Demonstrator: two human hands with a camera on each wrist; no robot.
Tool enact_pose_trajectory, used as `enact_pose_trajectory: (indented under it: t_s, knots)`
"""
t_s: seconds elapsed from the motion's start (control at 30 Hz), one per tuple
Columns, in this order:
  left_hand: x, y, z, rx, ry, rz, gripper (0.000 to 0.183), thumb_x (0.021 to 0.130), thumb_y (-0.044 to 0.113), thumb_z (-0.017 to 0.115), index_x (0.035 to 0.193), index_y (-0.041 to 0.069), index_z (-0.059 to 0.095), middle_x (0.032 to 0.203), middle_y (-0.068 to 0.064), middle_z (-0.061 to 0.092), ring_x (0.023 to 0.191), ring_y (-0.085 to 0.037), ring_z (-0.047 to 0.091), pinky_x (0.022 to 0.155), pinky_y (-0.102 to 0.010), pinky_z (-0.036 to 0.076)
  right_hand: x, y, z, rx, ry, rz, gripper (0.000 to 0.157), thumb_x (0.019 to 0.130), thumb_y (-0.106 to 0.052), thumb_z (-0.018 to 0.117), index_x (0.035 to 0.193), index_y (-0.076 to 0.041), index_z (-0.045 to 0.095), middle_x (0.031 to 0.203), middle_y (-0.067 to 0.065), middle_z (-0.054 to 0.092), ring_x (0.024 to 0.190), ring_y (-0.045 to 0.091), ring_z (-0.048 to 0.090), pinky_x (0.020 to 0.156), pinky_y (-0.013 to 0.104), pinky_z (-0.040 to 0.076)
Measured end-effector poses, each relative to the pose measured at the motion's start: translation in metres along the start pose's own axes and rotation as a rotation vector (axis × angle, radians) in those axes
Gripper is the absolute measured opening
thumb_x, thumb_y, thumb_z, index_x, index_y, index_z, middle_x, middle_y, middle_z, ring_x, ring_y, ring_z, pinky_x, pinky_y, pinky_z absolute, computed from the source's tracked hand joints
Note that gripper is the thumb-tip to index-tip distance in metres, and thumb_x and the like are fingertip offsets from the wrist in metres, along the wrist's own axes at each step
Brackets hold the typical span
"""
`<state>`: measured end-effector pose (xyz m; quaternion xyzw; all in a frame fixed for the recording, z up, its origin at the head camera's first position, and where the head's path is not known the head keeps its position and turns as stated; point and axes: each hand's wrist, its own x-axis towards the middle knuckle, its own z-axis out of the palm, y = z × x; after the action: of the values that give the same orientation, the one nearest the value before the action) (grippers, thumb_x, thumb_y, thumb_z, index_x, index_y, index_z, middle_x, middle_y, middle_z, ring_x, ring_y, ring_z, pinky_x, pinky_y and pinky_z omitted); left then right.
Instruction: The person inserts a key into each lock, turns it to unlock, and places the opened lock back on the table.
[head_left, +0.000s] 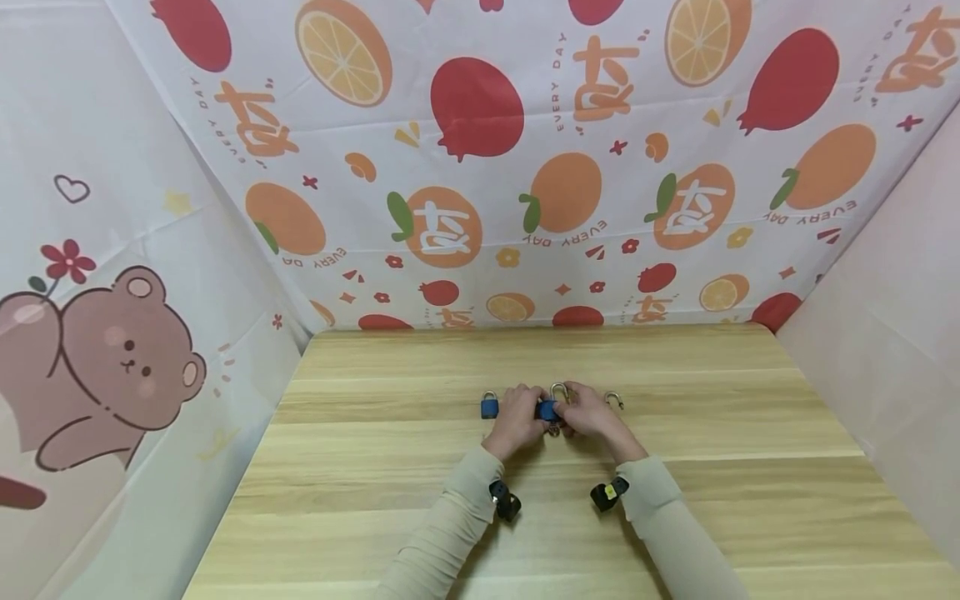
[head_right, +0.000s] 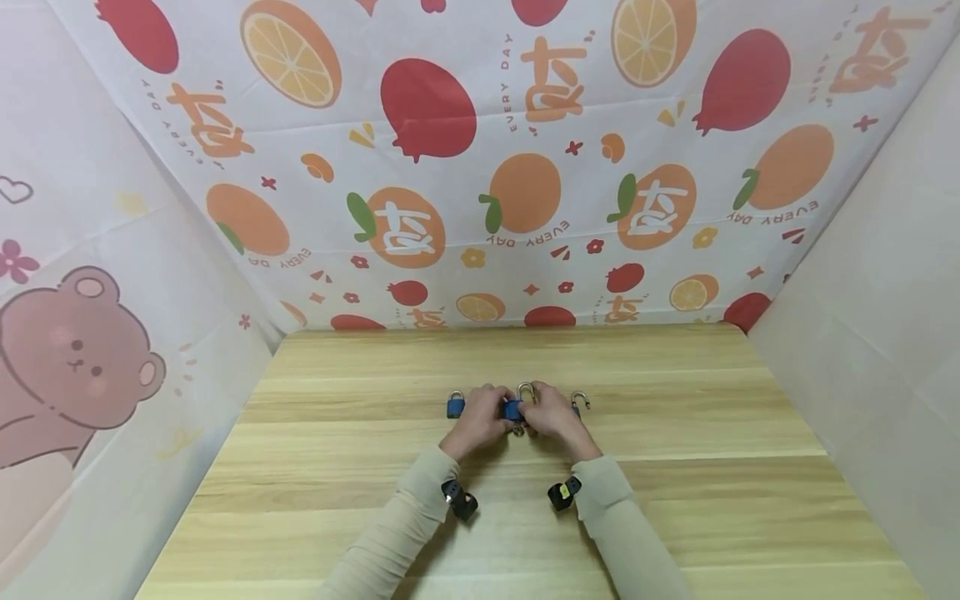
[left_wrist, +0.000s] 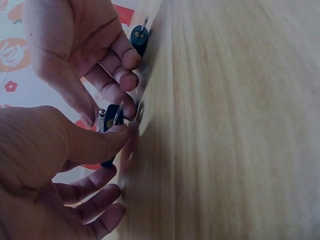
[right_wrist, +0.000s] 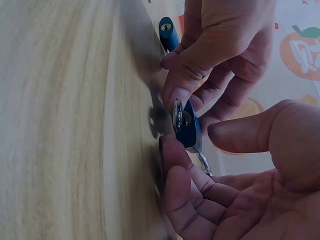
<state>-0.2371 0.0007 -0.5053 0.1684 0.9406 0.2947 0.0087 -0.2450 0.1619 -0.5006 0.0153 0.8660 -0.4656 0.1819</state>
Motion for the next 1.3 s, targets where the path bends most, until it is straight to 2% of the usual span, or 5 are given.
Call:
enact_pose_trajectory:
  t_s: [0.8,1.0,1.13,1.23,1.3]
  knots:
    - [0.0056,-0.0085,0.0032,-0.006,-0.011,0.024,0.030,0.079,0.006,0.083,0.106,0.005,0.073,0.101,-0.012,0.070,0.090,-0.023,0.051,0.084,-0.034,0.038,0.0043,0.0012,0.0047,-0.005,-0.043,0.013,0.068,0.105,-0.021,0.054,0.159,0.003,0.021,0.074,0.008,0.064,0.062,0.016,0.058,0.059,0.027,0.050]
    - [0.0084,-0.0083,0.0037,-0.004,-0.018,0.012,0.028,0.077,0.004,0.083,0.103,0.006,0.074,0.097,-0.011,0.070,0.088,-0.022,0.050,0.084,-0.034,0.039,0.0047,0.0026,0.0068,-0.080,-0.031,0.007,0.072,0.102,-0.021,0.057,0.159,0.005,0.020,0.073,0.009,0.063,0.056,0.013,0.049,0.056,0.025,0.043]
    - [0.0085,-0.0073,0.0035,0.005,-0.028,0.005,0.029,0.076,0.005,0.085,0.102,0.006,0.073,0.095,-0.010,0.070,0.086,-0.021,0.050,0.083,-0.033,0.038,0.0032,0.0032,0.0094,-0.163,-0.003,0.002,0.074,0.100,-0.024,0.060,0.158,0.005,0.023,0.115,0.024,0.069,0.069,0.019,0.054,0.070,0.031,0.046]
    - [0.0083,-0.0061,0.0033,0.002,-0.025,-0.004,0.029,0.075,0.006,0.086,0.101,0.006,0.073,0.094,-0.011,0.069,0.085,-0.021,0.050,0.082,-0.033,0.038,0.0019,0.0026,0.0100,-0.201,0.002,-0.015,0.075,0.100,-0.024,0.059,0.158,0.006,0.022,0.149,0.032,0.048,0.088,0.029,0.058,0.084,0.038,0.046]
    - [0.0085,-0.0052,0.0034,0.005,-0.026,-0.011,0.029,0.075,0.007,0.087,0.100,0.007,0.073,0.093,-0.010,0.069,0.084,-0.021,0.049,0.081,-0.032,0.038,0.0007,0.0026,0.0103,-0.226,0.003,-0.017,0.075,0.101,-0.026,0.058,0.158,0.006,0.021,0.157,0.032,0.039,0.101,0.033,0.056,0.091,0.042,0.044]
